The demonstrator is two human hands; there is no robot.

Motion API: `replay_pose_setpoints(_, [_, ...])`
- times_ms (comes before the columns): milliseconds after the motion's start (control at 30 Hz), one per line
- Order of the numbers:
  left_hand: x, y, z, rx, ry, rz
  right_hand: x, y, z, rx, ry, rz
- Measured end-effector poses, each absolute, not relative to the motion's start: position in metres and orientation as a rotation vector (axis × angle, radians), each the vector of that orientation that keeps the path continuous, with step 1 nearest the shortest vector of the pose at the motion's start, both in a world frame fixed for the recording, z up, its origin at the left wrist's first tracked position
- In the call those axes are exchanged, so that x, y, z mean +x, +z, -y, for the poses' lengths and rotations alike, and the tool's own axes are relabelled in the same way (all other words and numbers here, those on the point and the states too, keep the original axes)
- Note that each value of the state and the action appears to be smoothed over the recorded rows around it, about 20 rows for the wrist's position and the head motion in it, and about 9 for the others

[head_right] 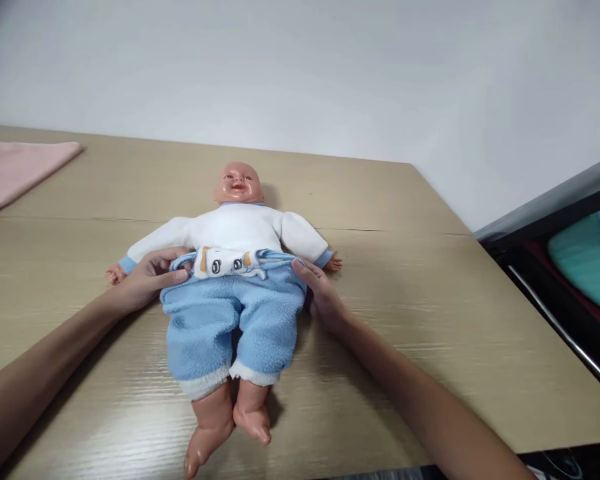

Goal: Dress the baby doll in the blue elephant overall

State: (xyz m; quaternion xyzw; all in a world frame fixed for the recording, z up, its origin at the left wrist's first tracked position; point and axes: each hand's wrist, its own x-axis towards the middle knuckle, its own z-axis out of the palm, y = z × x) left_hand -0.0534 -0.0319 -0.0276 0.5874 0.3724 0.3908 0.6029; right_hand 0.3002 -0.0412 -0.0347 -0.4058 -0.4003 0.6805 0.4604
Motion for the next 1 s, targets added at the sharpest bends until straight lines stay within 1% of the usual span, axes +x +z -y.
replay_pose_setpoints(167, [-0.049, -0.024, 0.038, 1.734, 1.038, -0.857, 0.307, -0.022, 0.041, -0.996, 1.338, 1.489])
replay_pose_setpoints(267, [-0.04, -0.021, 0.039, 1.852, 1.209, -0.909, 0.301, -0.011, 0.032, -0.938, 1.107, 1.628])
replay_pose_setpoints(333, [-0.031, -0.023, 0.036, 1.74, 1.31, -0.979, 0.293, -0.006, 0.022, -0.911, 1.05, 1.644])
replay_pose_setpoints(433, [-0.022, -0.026, 0.027, 1.5, 1.352, -1.118, 0.281, -0.009, 0.003, -0.99, 1.141, 1.57])
replay_pose_setpoints(533, [-0.022, -0.026, 0.018, 1.445, 1.253, -1.209, 0.273, -0.018, -0.014, -1.062, 1.328, 1.441])
replay_pose_setpoints(600, [-0.031, -0.024, 0.015, 1.527, 1.133, -1.203, 0.276, -0.022, -0.019, -1.078, 1.386, 1.458])
replay_pose_setpoints(800, [-0.078, -0.016, 0.021, 1.832, 0.71, -0.934, 0.33, -0.027, -0.017, -0.935, 1.294, 1.962])
replay_pose_setpoints(900, [-0.085, -0.013, 0.025, 1.962, 0.524, -0.969, 0.35, -0.023, -0.014, -0.815, 1.219, 2.219])
replay_pose_setpoints(1000, [-0.077, -0.013, 0.028, 1.993, 0.455, -0.976, 0.349, -0.016, -0.011, -0.767, 1.201, 2.339])
